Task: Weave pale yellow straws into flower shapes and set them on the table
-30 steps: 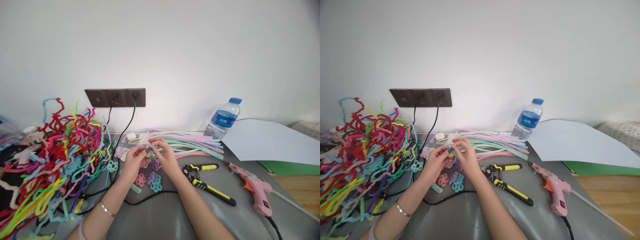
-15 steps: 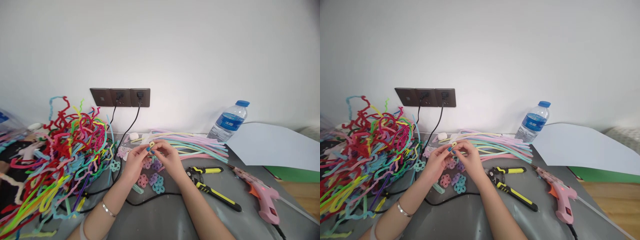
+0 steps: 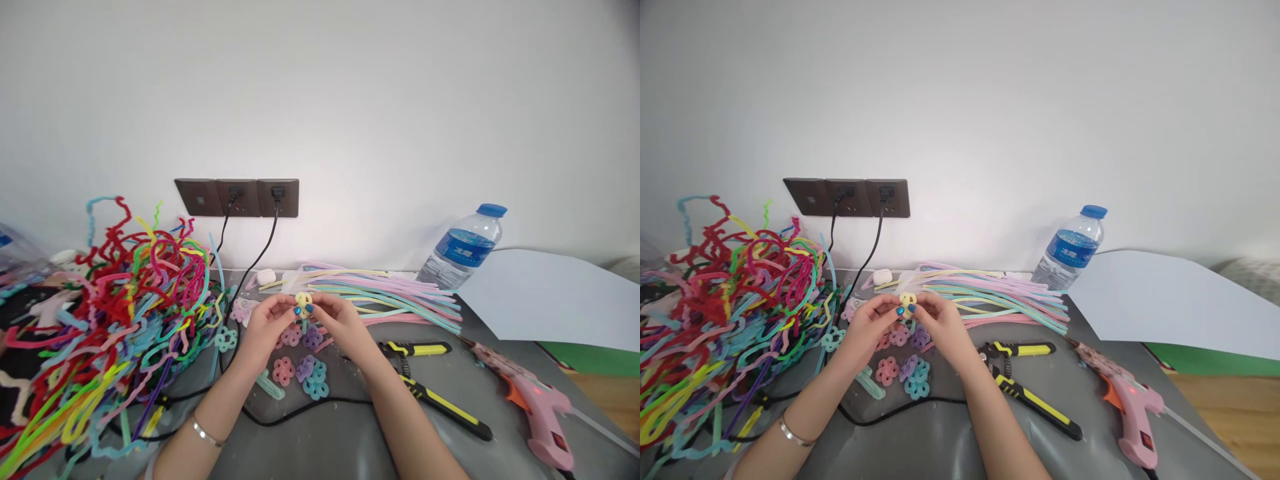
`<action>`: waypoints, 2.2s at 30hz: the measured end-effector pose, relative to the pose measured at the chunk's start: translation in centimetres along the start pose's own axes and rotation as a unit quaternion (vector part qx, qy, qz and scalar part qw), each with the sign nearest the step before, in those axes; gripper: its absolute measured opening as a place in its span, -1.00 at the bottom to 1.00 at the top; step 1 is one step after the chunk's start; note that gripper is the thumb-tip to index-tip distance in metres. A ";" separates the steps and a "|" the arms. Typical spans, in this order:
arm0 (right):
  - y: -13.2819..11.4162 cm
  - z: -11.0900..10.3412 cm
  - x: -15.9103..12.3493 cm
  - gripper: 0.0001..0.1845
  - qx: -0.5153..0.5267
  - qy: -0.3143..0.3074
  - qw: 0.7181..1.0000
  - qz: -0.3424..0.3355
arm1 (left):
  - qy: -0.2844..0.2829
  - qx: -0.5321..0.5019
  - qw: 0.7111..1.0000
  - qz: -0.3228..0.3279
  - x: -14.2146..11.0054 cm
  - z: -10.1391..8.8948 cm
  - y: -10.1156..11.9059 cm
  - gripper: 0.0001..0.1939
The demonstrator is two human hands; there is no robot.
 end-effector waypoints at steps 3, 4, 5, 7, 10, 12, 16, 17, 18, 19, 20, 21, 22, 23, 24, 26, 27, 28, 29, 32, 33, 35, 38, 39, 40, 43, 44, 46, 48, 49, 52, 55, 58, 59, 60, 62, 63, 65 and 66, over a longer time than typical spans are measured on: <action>0.0 0.0 0.0 -0.71 -0.002 0.004 1.000 0.004 | -0.006 0.017 1.000 0.014 0.1 -0.2 0.1 -0.78; 0.1 0.0 0.0 -0.71 -0.001 0.005 1.000 0.008 | -0.010 0.027 0.999 0.023 0.2 -0.2 0.1 -0.79; 0.2 0.0 -0.1 -0.71 -0.002 0.006 1.000 0.012 | -0.015 0.038 0.999 0.032 0.2 -0.3 0.1 -0.81; 0.3 -0.1 -0.1 -0.71 -0.009 0.007 1.000 0.019 | -0.023 0.054 0.997 0.047 0.3 -0.4 0.1 -0.83; 0.3 -0.2 -0.1 -0.71 -0.019 0.002 1.000 0.021 | -0.030 0.064 0.996 0.051 0.3 -0.5 0.1 -0.84; 0.2 -0.2 -0.1 -0.72 -0.016 -0.004 1.000 0.021 | -0.029 0.061 0.997 0.045 0.3 -0.5 0.2 -0.84; -0.4 -0.1 -0.1 -0.73 0.016 -0.014 0.999 0.030 | -0.030 0.050 0.998 0.024 0.2 -0.2 0.6 -0.83; -0.6 -0.1 -0.2 -0.72 0.019 -0.016 0.999 0.032 | -0.033 0.048 0.998 0.023 0.2 -0.2 0.7 -0.82; -0.7 -0.1 -0.2 -0.72 0.020 -0.019 0.999 0.035 | -0.036 0.047 0.998 0.024 0.1 -0.2 0.8 -0.82; -0.8 -0.1 -0.2 -0.73 0.020 -0.021 0.999 0.039 | -0.036 0.044 0.998 0.025 0.2 -0.2 0.8 -0.81; -0.9 -0.1 -0.2 -0.74 0.019 -0.023 0.999 0.046 | -0.034 0.040 0.998 0.025 0.2 -0.2 0.8 -0.81; -1.0 -0.1 -0.3 -0.74 0.021 -0.025 0.998 0.052 | -0.031 0.036 0.999 0.024 0.2 -0.3 0.7 -0.80; -1.0 -0.1 -0.3 -0.74 0.025 -0.026 0.998 0.058 | -0.029 0.034 0.999 0.022 0.3 -0.4 0.7 -0.79; -1.0 -0.1 -0.3 -0.73 0.031 -0.028 0.997 0.061 | -0.028 0.034 0.999 0.020 0.3 -0.4 0.7 -0.79; -0.9 -0.1 -0.3 -0.72 0.038 -0.028 0.997 0.062 | -0.029 0.037 0.999 0.020 0.4 -0.5 0.6 -0.79; -0.8 -0.1 -0.3 -0.71 0.048 -0.023 0.996 0.065 | -0.037 0.043 0.998 0.024 0.4 -0.6 0.6 -0.79; -0.7 -0.1 -0.2 -0.70 0.051 -0.021 0.996 0.071 | -0.039 0.045 0.998 0.026 0.4 -0.6 0.6 -0.79; -0.6 -0.1 -0.2 -0.70 0.051 -0.019 0.995 0.078 | -0.041 0.044 0.998 0.025 0.4 -0.6 0.5 -0.78; -0.5 -0.2 -0.2 -0.69 0.050 -0.018 0.995 0.087 | -0.042 0.040 0.998 0.021 0.4 -0.5 0.4 -0.77; -0.3 -0.3 -0.2 -0.67 0.050 -0.013 0.993 0.111 | -0.042 0.014 0.999 0.004 0.2 -0.4 0.1 -0.71; -0.3 -0.4 -0.2 -0.66 0.050 -0.010 0.992 0.117 | -0.039 0.007 0.999 0.007 0.2 -0.3 0.1 -0.70; -0.3 -0.5 -0.2 -0.65 0.051 -0.007 0.991 0.126 | -0.031 0.004 0.999 0.029 0.1 -0.3 0.2 -0.68; -0.3 -0.7 -0.2 -0.65 0.057 -0.008 0.989 0.134 | -0.038 0.004 0.998 0.042 -0.1 -0.1 0.6 -0.65; -0.3 -0.8 -0.2 -0.65 0.058 -0.010 0.989 0.136 | -0.047 -0.002 0.998 0.036 -0.1 -0.1 0.7 -0.65; -0.3 -0.8 -0.2 -0.65 0.059 -0.012 0.988 0.139 | -0.057 -0.009 0.998 0.030 -0.1 -0.1 0.7 -0.65; -0.3 -0.9 -0.1 -0.64 0.058 -0.021 0.987 0.147 | -0.074 -0.010 0.997 0.028 0.1 -0.3 0.8 -0.65; -0.3 -0.9 -0.1 -0.64 0.059 -0.024 0.987 0.149 | -0.074 -0.001 0.997 0.034 0.1 -0.3 0.7 -0.66; -0.3 -1.0 -0.2 -0.65 0.062 -0.032 0.986 0.150 | -0.072 0.027 0.996 0.055 0.2 -0.5 0.8 -0.69; -0.4 -1.1 -0.2 -0.67 0.064 -0.048 0.985 0.155 | -0.072 0.055 0.992 0.084 0.1 -0.6 0.9 -0.72; -0.4 -1.2 -0.3 -0.67 0.063 -0.058 0.984 0.158 | -0.074 0.067 0.990 0.100 0.0 -0.6 1.1 -0.74; -0.3 -1.4 -0.4 -0.65 0.057 -0.086 0.980 0.171 | -0.081 0.103 0.980 0.147 -0.5 -0.6 1.5 -0.80; -0.1 -1.4 -0.4 -0.64 0.057 -0.089 0.978 0.181 | -0.064 0.158 0.964 0.205 -0.9 -0.5 1.8 -0.88; 0.1 -1.1 -0.3 -0.64 0.071 -0.075 0.979 0.177 | -0.025 0.170 0.959 0.227 -0.9 -0.5 1.6 -0.88; 0.2 -1.0 -0.3 -0.65 0.080 -0.070 0.979 0.172 | -0.012 0.149 0.966 0.210 -0.8 -0.5 1.5 -0.84; 0.2 -0.8 -0.2 -0.66 0.092 -0.065 0.980 0.165 | 0.000 0.117 0.976 0.181 -0.7 -0.4 1.3 -0.81; 0.3 -0.5 -0.2 -0.67 0.114 -0.054 0.980 0.151 | 0.009 0.048 0.994 0.102 -0.5 -0.2 0.9 -0.77; 0.3 -0.4 -0.2 -0.67 0.121 -0.049 0.981 0.145 | 0.006 0.017 0.998 0.063 -0.4 -0.1 0.8 -0.78; 0.3 -0.3 -0.1 -0.67 0.124 -0.041 0.982 0.136 | -0.006 -0.027 1.000 0.003 -0.3 0.2 0.5 -0.78; 0.3 -0.2 -0.1 -0.67 0.122 -0.040 0.983 0.133 | -0.012 -0.040 0.999 -0.013 -0.3 0.2 0.4 -0.79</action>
Point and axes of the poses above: each hand's wrist, its own x-axis towards the middle knuckle, its own z-axis out of the palm, y = z × x, the point moved 1 cm from there along x, towards the middle knuckle, and after that the axes turned 10 degrees about y, right-handed, at the moved point
